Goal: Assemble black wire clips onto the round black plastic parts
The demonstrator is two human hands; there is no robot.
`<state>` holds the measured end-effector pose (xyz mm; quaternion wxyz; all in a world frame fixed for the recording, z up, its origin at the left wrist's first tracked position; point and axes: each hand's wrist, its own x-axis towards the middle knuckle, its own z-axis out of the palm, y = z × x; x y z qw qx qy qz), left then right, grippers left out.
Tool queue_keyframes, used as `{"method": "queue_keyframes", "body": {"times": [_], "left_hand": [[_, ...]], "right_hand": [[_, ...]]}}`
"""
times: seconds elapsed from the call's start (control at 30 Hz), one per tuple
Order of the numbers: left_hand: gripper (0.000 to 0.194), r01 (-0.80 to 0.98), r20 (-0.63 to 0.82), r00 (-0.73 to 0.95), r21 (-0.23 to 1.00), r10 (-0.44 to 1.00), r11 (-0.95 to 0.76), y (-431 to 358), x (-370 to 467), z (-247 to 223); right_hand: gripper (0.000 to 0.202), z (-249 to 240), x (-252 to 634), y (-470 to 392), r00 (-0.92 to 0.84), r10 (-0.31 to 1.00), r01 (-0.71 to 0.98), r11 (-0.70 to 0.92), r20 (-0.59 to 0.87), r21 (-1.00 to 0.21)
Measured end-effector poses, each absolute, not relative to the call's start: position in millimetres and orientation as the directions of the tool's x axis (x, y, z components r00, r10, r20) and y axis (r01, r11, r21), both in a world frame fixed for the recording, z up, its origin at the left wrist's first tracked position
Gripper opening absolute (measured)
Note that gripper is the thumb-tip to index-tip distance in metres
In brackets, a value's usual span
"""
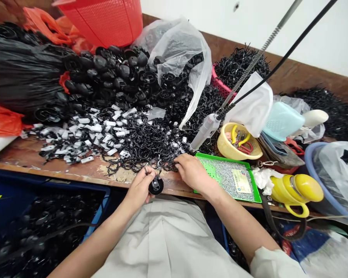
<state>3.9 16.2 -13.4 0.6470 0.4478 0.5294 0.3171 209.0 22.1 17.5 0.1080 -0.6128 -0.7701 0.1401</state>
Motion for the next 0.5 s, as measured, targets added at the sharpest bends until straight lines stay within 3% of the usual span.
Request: {"method": "queue_keyframes", "body": {"times": [0.1,0.3,0.4,0.5], "left_hand": [[0.026,0.061,-0.39,0.249,0.92,0.887,0.387,16.1,5.1,-15.6],[0.025,0.108,-0.192,0.201,0.979,0.961,0.174,11.6,-4.1,-13.2],[0.023,0.187,0.033,0.138,0.981,0.99,-0.059,13.5,-7.5,-5.7],[0.021,0.241,0.187,0.168,0.944,0.968,-0.224,18.8,-4.1,-1.9]], "right_hand": [[0.029,24.9,202.6,47.9,-0.223,0.973,0.921,0.231,0.061,-0.313],[0.02,33.1,179.2,80.6,-0.183,0.983,0.982,0.182,-0.005,-0.056],[0.017,36.5,173.2,63.7,-0.239,0.967,0.965,0.247,0.086,-0.093],[0.014,32.5,169.9,38.8,-0.332,0.929,0.898,0.365,0.166,-0.247]]}}
